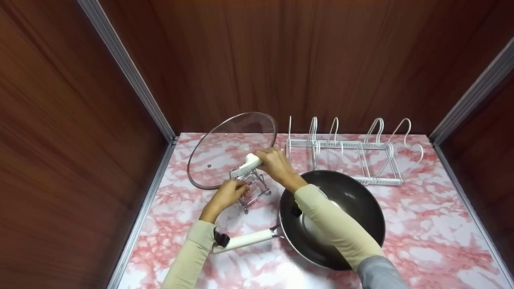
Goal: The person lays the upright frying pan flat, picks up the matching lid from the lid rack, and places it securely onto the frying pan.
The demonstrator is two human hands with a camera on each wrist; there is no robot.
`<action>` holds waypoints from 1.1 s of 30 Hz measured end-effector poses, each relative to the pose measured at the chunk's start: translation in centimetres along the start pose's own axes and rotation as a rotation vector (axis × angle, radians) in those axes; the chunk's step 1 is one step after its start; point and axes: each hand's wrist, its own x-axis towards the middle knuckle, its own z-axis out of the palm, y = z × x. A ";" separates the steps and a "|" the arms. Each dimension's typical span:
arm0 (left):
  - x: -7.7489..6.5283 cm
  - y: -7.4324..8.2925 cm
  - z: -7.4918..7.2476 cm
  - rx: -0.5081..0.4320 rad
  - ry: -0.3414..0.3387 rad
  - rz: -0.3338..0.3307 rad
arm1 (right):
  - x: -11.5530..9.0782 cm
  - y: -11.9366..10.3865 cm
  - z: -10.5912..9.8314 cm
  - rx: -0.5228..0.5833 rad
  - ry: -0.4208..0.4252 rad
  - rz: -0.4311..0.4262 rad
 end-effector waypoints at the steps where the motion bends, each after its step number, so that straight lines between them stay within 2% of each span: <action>1: 0.0 0.0 0.0 0.000 0.001 0.001 | 0.0 0.0 -0.1 -0.004 0.004 0.001; 14: -0.1 -0.2 0.0 -0.038 0.003 0.018 | 0.1 -0.3 -1.2 -0.019 0.040 0.004; 33: -0.1 -0.2 0.1 -0.091 -0.009 -0.006 | 0.5 -0.7 -3.1 -0.012 0.084 0.006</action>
